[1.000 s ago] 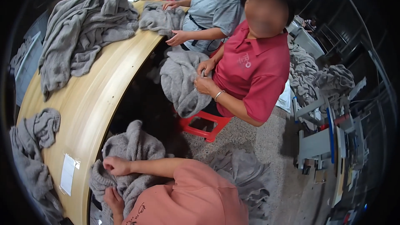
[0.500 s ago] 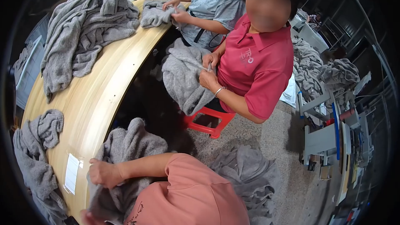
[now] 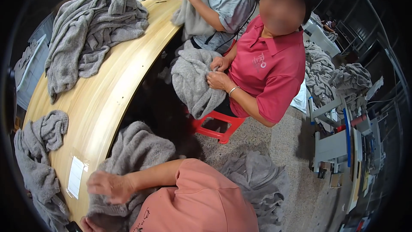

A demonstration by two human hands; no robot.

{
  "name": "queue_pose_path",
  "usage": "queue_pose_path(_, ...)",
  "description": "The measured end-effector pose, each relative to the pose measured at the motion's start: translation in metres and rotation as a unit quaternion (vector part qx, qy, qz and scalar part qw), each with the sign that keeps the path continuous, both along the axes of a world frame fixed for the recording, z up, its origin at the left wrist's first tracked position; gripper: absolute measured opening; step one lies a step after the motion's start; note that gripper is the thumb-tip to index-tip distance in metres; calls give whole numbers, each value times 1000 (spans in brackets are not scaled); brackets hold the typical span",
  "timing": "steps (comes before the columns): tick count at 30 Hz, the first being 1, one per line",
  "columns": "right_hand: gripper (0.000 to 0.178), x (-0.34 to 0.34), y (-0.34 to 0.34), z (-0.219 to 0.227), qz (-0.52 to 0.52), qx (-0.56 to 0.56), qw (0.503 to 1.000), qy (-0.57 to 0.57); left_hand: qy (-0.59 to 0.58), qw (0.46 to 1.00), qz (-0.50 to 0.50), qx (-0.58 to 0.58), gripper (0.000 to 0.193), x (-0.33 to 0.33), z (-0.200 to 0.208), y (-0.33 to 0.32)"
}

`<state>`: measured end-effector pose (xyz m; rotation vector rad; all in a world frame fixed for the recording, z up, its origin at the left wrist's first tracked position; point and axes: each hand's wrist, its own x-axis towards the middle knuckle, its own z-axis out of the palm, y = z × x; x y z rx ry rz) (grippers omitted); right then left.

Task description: Inspecting and cleaning loose threads from grey knitted sweaters.

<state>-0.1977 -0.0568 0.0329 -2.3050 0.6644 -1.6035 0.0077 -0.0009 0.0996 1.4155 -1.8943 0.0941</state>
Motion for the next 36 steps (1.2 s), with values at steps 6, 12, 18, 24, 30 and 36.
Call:
queue_pose_path(6, 41, 12, 2, -21, 170, 213, 958, 91, 10, 992, -61, 107, 27, -39, 9, -7)
queue_pose_path(12, 41, 18, 3, -29, 64, 155, 986, -11, 79, 990, -44, 109, 24, -43, 15, -7)
queue_pose_path(18, 22, 10, -12, -31, 32, 323, 942, -85, 227, 971, -10, 77, 19, -26, -5, -24)
queue_pose_path(24, 17, -20, -13, -8, 27, 276, 955, -103, 182, 976, 89, 86, 24, 4, -12, -29)
queue_pose_path(30, 26, -19, 3, -32, 104, 253, 956, 106, 223, 956, 130, 142, 23, 19, -26, -43)
queue_pose_path(36, 29, -51, -12, -9, -51, 438, 874, -201, 208, 951, -69, 218, 20, -5, -24, -44)
